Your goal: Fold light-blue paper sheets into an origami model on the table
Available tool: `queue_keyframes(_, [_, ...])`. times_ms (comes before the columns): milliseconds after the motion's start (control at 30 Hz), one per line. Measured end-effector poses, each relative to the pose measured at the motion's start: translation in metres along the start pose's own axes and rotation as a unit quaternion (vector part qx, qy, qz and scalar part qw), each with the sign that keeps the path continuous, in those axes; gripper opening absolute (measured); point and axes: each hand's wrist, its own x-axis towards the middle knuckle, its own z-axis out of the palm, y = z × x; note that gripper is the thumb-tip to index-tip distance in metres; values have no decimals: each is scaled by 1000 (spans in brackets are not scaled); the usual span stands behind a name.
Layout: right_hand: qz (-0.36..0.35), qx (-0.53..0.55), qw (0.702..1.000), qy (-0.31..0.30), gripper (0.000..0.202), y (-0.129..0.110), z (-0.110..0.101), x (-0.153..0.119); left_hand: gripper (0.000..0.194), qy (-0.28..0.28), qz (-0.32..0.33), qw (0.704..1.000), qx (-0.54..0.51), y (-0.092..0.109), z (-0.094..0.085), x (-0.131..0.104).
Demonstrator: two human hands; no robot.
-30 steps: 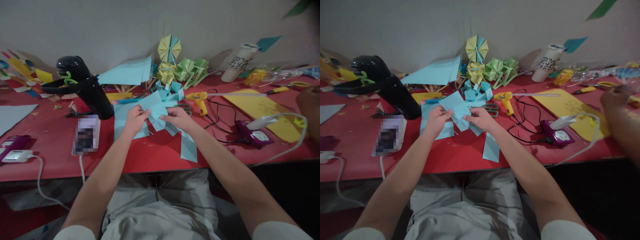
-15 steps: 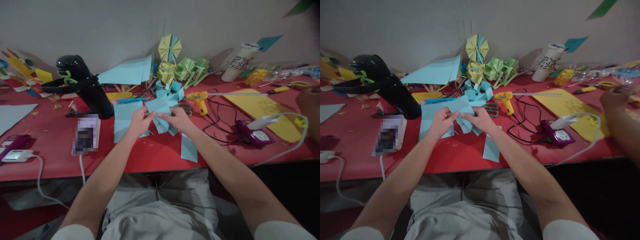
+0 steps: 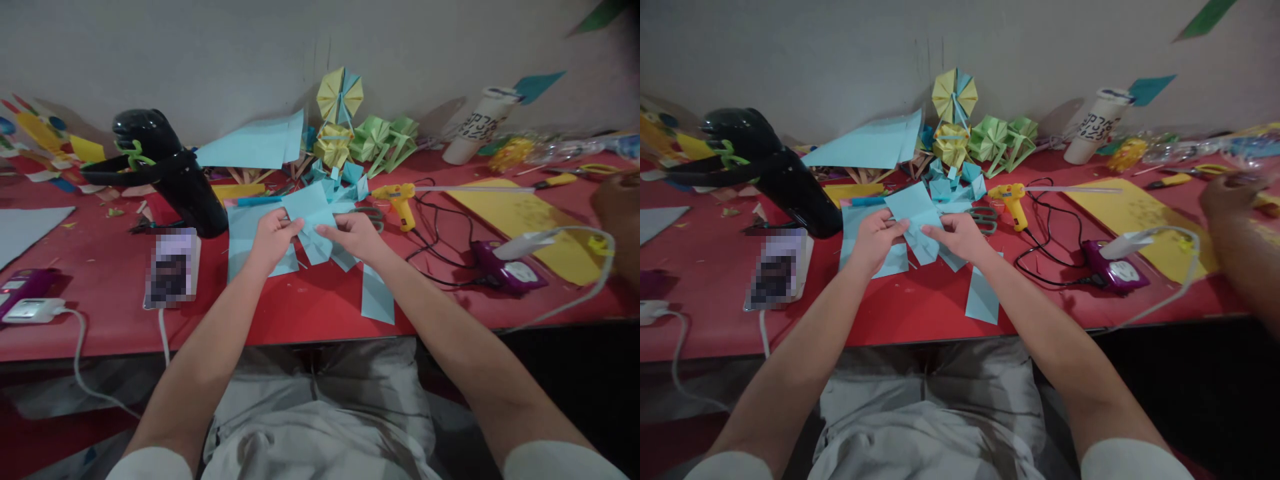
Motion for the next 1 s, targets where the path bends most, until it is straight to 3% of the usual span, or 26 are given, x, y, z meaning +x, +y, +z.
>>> queue_keyframes(133, [-1,4,1000,-15,46,0,-1,0,28,6,-2,1000,-15,-1,-2,1])
queue_keyframes(567, [-23,-26,999,38,55,-6,-1,-1,26,15,-10,999,-29,5,-1,-1])
queue_keyframes(1000, [-45,-37,997,-46,46,-3,-6,1,27,18,-12,1000,-21,10,-3,0])
